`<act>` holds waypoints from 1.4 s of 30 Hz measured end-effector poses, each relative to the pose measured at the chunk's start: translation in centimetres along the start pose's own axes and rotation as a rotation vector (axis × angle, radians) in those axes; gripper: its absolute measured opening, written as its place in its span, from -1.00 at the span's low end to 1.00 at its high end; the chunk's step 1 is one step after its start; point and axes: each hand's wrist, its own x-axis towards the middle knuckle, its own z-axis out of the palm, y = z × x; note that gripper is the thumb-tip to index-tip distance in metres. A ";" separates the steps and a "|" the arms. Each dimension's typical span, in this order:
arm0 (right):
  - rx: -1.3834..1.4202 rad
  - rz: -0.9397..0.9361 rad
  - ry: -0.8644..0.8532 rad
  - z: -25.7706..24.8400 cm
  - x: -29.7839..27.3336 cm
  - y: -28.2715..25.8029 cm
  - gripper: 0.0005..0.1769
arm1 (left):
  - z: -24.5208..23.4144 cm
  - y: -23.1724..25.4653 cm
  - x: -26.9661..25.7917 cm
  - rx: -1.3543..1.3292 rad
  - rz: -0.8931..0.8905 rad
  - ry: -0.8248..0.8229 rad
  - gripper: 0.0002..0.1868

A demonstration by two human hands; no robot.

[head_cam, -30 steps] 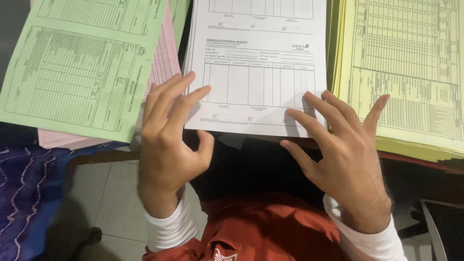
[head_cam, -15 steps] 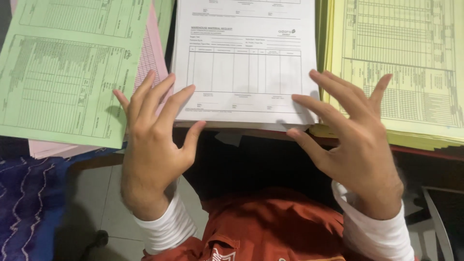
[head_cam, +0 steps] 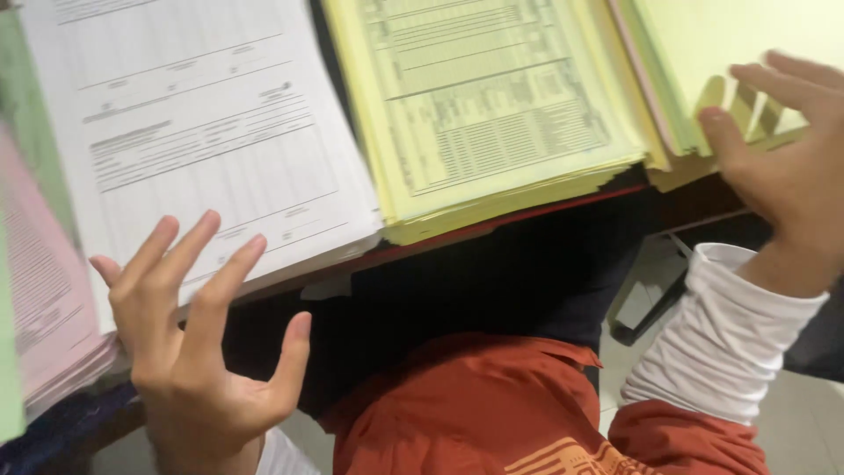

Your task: Sorting and flipping through various colored printed forms and documents on a desk

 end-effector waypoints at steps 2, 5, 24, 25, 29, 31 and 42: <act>-0.044 0.014 -0.037 -0.6 0.5 -0.2 -0.61 | 1.3 1.4 0.8 -0.059 0.039 -0.042 -0.49; -0.004 0.032 0.010 -0.7 0.9 -0.8 -0.64 | 2.9 3.0 1.7 -0.088 0.092 -0.083 -0.47; 0.365 -0.183 0.227 -2.7 4.3 -6.1 -0.74 | 7.3 8.9 3.4 -0.166 0.278 -0.013 -0.61; 0.499 -0.096 0.292 -2.4 4.7 -7.0 -0.72 | 7.7 9.3 3.2 -0.169 0.304 -0.019 -0.61; 0.886 0.180 0.466 -1.5 5.6 -9.9 -0.66 | 8.5 10.6 2.7 -0.253 0.307 -0.040 -0.55; 1.245 0.487 0.636 -1.2 5.9 -11.0 -0.58 | 8.8 10.9 2.8 -0.365 0.293 -0.080 -0.37; 1.790 0.900 0.820 2.8 1.4 -16.3 -0.55 | 11.6 11.8 6.1 -0.116 0.338 0.357 -0.83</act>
